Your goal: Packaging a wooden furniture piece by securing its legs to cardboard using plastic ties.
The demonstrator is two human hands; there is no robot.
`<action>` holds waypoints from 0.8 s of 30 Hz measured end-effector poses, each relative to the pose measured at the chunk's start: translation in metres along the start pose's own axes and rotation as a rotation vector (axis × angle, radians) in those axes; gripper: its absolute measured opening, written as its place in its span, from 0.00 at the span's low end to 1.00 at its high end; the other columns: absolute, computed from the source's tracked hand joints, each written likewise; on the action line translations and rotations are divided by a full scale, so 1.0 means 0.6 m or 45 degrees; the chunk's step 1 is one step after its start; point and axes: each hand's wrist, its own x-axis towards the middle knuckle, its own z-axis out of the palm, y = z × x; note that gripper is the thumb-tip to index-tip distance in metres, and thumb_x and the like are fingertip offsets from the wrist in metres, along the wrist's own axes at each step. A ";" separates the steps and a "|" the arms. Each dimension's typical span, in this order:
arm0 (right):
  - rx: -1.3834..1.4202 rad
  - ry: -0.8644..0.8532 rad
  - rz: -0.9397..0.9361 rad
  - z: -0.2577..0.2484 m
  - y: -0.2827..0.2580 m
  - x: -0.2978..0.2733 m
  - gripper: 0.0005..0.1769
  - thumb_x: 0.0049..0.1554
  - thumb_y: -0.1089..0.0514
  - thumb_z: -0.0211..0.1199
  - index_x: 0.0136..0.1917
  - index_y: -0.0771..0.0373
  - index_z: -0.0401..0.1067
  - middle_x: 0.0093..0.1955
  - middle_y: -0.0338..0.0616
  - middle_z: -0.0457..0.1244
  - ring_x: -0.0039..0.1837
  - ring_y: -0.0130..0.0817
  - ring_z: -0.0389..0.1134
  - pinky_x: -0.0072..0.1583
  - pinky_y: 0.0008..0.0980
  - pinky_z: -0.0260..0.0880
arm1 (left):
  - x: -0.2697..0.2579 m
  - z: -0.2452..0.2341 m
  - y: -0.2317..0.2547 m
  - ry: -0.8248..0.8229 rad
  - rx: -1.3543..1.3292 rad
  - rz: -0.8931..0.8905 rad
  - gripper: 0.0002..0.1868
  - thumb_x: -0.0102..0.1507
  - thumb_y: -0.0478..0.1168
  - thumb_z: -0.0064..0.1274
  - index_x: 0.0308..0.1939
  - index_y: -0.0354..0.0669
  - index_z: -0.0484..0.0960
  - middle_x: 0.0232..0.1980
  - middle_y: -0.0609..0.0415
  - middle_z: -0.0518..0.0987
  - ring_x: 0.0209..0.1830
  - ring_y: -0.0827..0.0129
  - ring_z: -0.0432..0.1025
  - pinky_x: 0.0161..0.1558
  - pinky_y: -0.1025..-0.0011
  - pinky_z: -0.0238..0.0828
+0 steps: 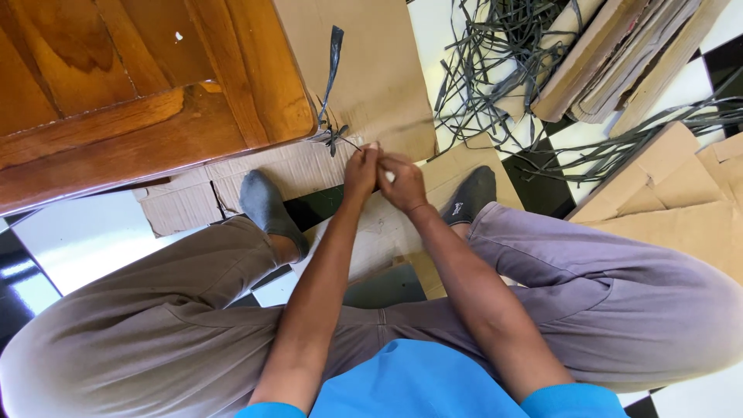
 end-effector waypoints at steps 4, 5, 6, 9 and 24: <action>0.018 -0.170 0.043 0.017 -0.002 -0.014 0.12 0.57 0.46 0.66 0.32 0.46 0.76 0.35 0.35 0.70 0.42 0.39 0.72 0.48 0.37 0.73 | 0.045 -0.004 -0.052 0.015 -0.044 0.041 0.15 0.66 0.54 0.51 0.43 0.53 0.88 0.42 0.53 0.86 0.51 0.59 0.78 0.58 0.59 0.70; 0.083 -0.222 0.095 0.011 -0.010 -0.016 0.13 0.57 0.47 0.66 0.32 0.50 0.77 0.34 0.39 0.69 0.41 0.43 0.72 0.47 0.40 0.73 | 0.038 -0.009 -0.044 -0.005 -0.096 0.037 0.14 0.65 0.53 0.51 0.42 0.53 0.88 0.41 0.55 0.86 0.49 0.63 0.78 0.56 0.61 0.70; 0.148 -0.273 0.148 0.004 -0.018 -0.018 0.14 0.57 0.48 0.66 0.32 0.53 0.77 0.33 0.43 0.69 0.40 0.47 0.72 0.45 0.42 0.72 | 0.032 -0.014 -0.037 -0.025 -0.148 0.034 0.13 0.65 0.52 0.51 0.40 0.53 0.88 0.39 0.57 0.86 0.46 0.67 0.78 0.55 0.63 0.71; 0.172 -0.303 0.192 0.006 0.006 -0.020 0.14 0.56 0.49 0.66 0.31 0.53 0.77 0.33 0.42 0.69 0.41 0.44 0.73 0.45 0.42 0.72 | 0.002 -0.017 -0.026 -0.142 -0.189 0.087 0.12 0.64 0.44 0.58 0.49 0.49 0.86 0.38 0.53 0.84 0.43 0.68 0.76 0.51 0.66 0.72; 1.232 0.024 1.083 -0.045 -0.018 0.049 0.19 0.67 0.48 0.50 0.65 0.59 0.68 0.50 0.37 0.70 0.54 0.29 0.72 0.57 0.27 0.67 | -0.045 -0.051 -0.053 -0.045 -0.001 -0.008 0.11 0.59 0.45 0.65 0.46 0.61 0.91 0.38 0.59 0.87 0.43 0.71 0.79 0.48 0.71 0.74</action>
